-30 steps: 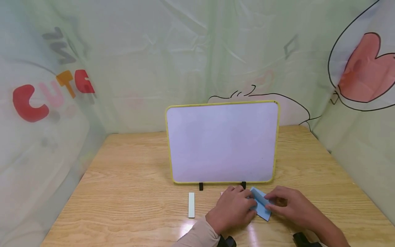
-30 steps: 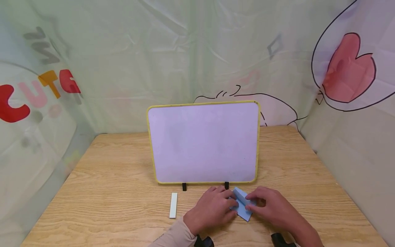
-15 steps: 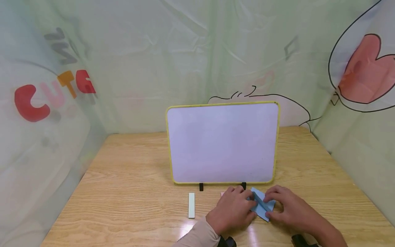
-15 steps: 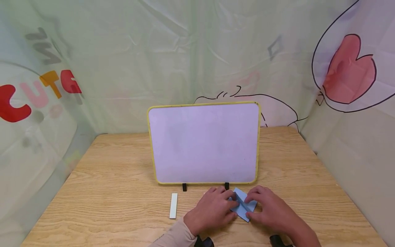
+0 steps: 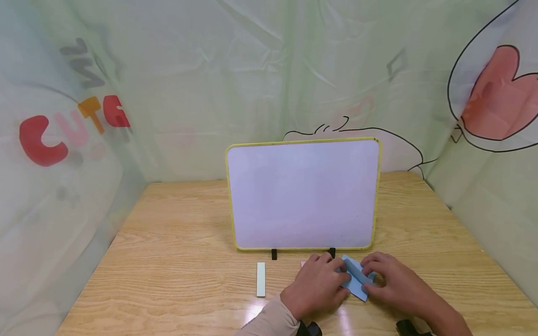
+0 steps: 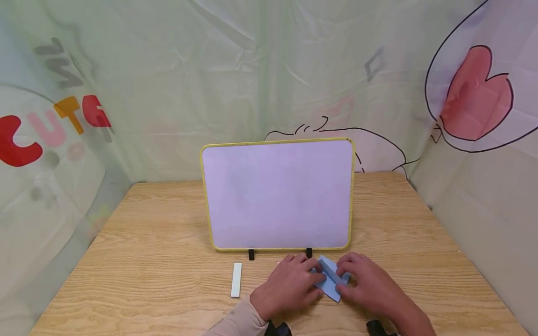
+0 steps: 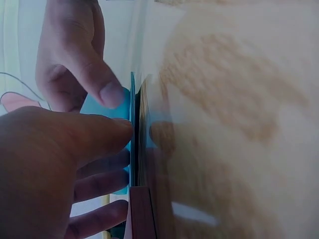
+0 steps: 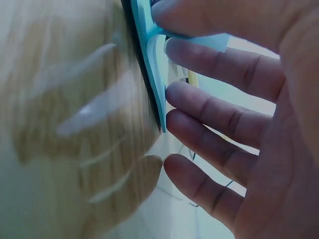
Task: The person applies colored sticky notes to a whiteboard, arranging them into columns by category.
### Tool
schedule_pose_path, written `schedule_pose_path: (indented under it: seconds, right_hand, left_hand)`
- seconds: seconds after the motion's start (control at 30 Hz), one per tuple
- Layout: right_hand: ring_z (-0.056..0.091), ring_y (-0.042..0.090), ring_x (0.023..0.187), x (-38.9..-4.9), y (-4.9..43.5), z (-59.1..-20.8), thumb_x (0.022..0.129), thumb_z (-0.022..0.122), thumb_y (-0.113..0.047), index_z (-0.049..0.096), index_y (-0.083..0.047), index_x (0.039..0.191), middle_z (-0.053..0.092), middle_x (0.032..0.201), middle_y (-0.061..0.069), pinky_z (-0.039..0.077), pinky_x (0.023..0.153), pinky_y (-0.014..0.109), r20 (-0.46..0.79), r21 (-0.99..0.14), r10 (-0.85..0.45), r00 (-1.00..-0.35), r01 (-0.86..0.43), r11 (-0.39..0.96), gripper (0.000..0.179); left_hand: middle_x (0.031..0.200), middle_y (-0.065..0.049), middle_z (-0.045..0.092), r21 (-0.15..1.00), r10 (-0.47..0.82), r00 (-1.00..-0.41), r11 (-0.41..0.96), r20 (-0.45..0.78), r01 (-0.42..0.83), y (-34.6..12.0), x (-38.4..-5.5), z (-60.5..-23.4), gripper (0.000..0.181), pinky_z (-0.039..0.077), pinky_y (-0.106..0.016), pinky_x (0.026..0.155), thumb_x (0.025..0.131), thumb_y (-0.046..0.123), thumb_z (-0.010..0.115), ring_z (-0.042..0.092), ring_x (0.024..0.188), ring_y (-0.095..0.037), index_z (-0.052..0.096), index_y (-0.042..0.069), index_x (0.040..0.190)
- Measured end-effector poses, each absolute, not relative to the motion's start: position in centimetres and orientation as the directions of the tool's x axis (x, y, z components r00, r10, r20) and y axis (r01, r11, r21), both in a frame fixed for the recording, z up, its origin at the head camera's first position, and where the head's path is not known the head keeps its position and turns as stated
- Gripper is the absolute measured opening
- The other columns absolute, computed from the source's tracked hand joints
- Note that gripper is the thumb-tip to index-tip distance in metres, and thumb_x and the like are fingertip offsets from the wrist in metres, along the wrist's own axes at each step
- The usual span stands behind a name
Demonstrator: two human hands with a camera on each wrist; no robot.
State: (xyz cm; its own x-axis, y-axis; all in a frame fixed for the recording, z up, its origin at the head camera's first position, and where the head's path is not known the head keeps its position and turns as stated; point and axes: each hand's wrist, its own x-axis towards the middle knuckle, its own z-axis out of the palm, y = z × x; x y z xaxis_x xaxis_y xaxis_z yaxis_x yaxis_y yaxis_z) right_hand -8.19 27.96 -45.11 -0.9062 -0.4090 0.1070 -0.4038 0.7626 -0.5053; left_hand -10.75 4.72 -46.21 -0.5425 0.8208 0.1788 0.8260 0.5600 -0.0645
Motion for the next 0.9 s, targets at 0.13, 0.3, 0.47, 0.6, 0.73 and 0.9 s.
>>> schedule_pose_path:
  seconds: [0.13, 0.3, 0.47, 0.6, 0.73, 0.9]
  right_hand:
    - [0.056, 0.014, 0.098, -7.97, 27.72, -45.29, 0.077, 0.086, -0.035, 0.065, -0.033, 0.087, 0.057, 0.111, -0.010, 0.051, 0.079, 0.032, 0.122, -0.436, -0.408, -0.905, -0.418, 0.797, 0.023]
    - [0.056, 0.015, 0.100, -8.07, 27.58, -45.28, 0.083, 0.082, -0.027, 0.068, -0.029, 0.091, 0.058, 0.111, -0.012, 0.051, 0.078, 0.033, 0.097, -0.432, -0.374, -0.923, -0.377, 0.819, 0.017]
    - [0.058, 0.012, 0.094, -8.51, 27.69, -45.02, 0.093, 0.071, -0.018, 0.072, -0.019, 0.103, 0.062, 0.107, -0.011, 0.051, 0.076, 0.032, 0.047, -0.502, -0.299, -0.953, -0.281, 0.818, 0.011]
    - [0.056, 0.006, 0.080, -8.51, 27.69, -44.66, 0.096, 0.068, -0.018, 0.071, -0.015, 0.101, 0.066, 0.097, -0.007, 0.049, 0.067, 0.028, 0.058, -0.530, -0.220, -0.974, -0.217, 0.820, 0.007]
    - [0.060, 0.008, 0.075, -8.40, 27.81, -44.77, 0.095, 0.069, -0.019, 0.070, -0.012, 0.097, 0.067, 0.090, -0.005, 0.049, 0.063, 0.028, 0.101, -0.507, -0.168, -0.981, -0.196, 0.839, 0.007]
    - [0.066, 0.016, 0.078, -8.50, 28.10, -45.13, 0.096, 0.069, -0.020, 0.072, -0.008, 0.103, 0.071, 0.092, 0.001, 0.052, 0.063, 0.033, 0.141, -0.498, -0.136, -0.981, -0.189, 0.846, 0.015]
  left_hand:
    - [0.119, 0.014, 0.060, -0.077, 0.823, -0.538, 0.558, 0.183, 0.827, 4.76, -10.71, -46.22, 0.029, 0.043, -0.025, 0.081, 0.100, 0.048, 0.053, 0.051, 0.101, -0.007, 0.072, 0.036, 0.118]
    - [0.119, 0.014, 0.060, -0.083, 0.821, -0.540, 0.561, 0.187, 0.824, 4.75, -10.66, -46.17, 0.029, 0.043, -0.025, 0.081, 0.100, 0.048, 0.053, 0.051, 0.101, -0.007, 0.072, 0.036, 0.118]
    - [0.121, 0.014, 0.059, -0.059, 0.816, -0.552, 0.568, 0.172, 0.821, 4.61, -10.52, -46.09, 0.029, 0.042, -0.026, 0.084, 0.101, 0.047, 0.052, 0.050, 0.102, -0.007, 0.071, 0.036, 0.121]
    - [0.120, 0.015, 0.058, -0.063, 0.812, -0.557, 0.573, 0.175, 0.817, 4.54, -10.44, -46.10, 0.028, 0.042, -0.027, 0.085, 0.101, 0.047, 0.052, 0.050, 0.103, -0.007, 0.071, 0.037, 0.120]
    - [0.120, 0.015, 0.057, -0.072, 0.814, -0.562, 0.575, 0.147, 0.815, 4.67, -10.46, -46.05, 0.029, 0.042, -0.028, 0.086, 0.101, 0.047, 0.052, 0.050, 0.104, -0.007, 0.070, 0.037, 0.122]
    - [0.120, 0.016, 0.056, -0.102, 0.821, -0.556, 0.569, 0.132, 0.816, 4.76, -10.49, -45.96, 0.031, 0.042, -0.027, 0.086, 0.101, 0.048, 0.050, 0.050, 0.104, -0.007, 0.069, 0.039, 0.123]
